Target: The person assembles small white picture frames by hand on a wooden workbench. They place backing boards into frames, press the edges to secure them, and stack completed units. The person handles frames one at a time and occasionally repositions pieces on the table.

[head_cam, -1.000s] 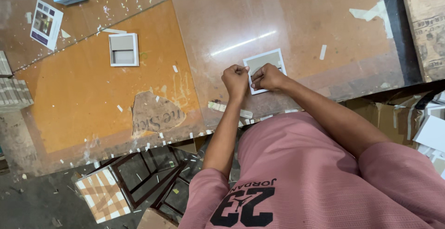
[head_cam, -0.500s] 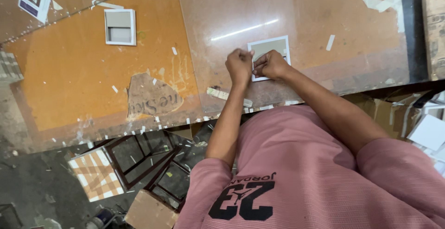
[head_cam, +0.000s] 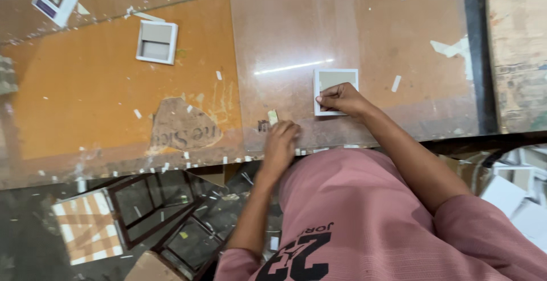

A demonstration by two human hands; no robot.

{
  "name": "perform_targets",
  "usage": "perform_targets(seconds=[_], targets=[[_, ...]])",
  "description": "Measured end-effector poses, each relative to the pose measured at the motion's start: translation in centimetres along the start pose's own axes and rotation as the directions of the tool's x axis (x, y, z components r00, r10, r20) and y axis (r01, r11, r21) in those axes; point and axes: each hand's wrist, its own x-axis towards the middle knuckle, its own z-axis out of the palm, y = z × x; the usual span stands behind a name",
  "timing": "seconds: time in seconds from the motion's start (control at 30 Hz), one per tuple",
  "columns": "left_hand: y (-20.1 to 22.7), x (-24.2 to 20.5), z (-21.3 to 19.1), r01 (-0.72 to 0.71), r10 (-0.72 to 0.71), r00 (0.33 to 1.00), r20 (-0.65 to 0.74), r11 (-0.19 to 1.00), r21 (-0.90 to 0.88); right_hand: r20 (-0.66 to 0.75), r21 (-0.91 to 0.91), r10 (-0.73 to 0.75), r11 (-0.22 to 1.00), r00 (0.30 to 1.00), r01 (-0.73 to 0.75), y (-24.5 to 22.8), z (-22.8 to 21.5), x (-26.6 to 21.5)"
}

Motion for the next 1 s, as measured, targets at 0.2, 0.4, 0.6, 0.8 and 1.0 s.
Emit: perform_targets(seconds=[0.2,0.4,0.6,0.8,1.0], targets=[[-5.7,-0.5,-3.1,-0.340,0.248,0.915,0.320,0.899,0.276,0.110,0.259,-0.134,0.961,0.985,0.102,-1.2,-3.3,-3.8],[-8.0,-1.2,-3.1,-0.469,0.323,0.846,0.424,0.829,0.305,0.150,0.406,-0.326,0.881,0.934,0.242,0.2,-3.6,-6.0],[-7.2,-2.4,-2.5,-0.248,0.139,0.890,0.435,0.947,0.205,0.134,0.665,-0.284,0.736,0.949,0.127,0.9,-3.1,-7.8],[-1.5,4.6,-1.8,-0.069,0.065,0.995,0.072,0.997,0.045,0.070,0.566,-0.258,0.805,0.963,0.175,1.5,-1.6,-6.8],[3.8,11.9,-1.3,0.004,-0.017,0.996,0.083,0.989,0.149,0.113,0.478,-0.236,0.864,0.965,0.156,1.8,0.0,-7.4]])
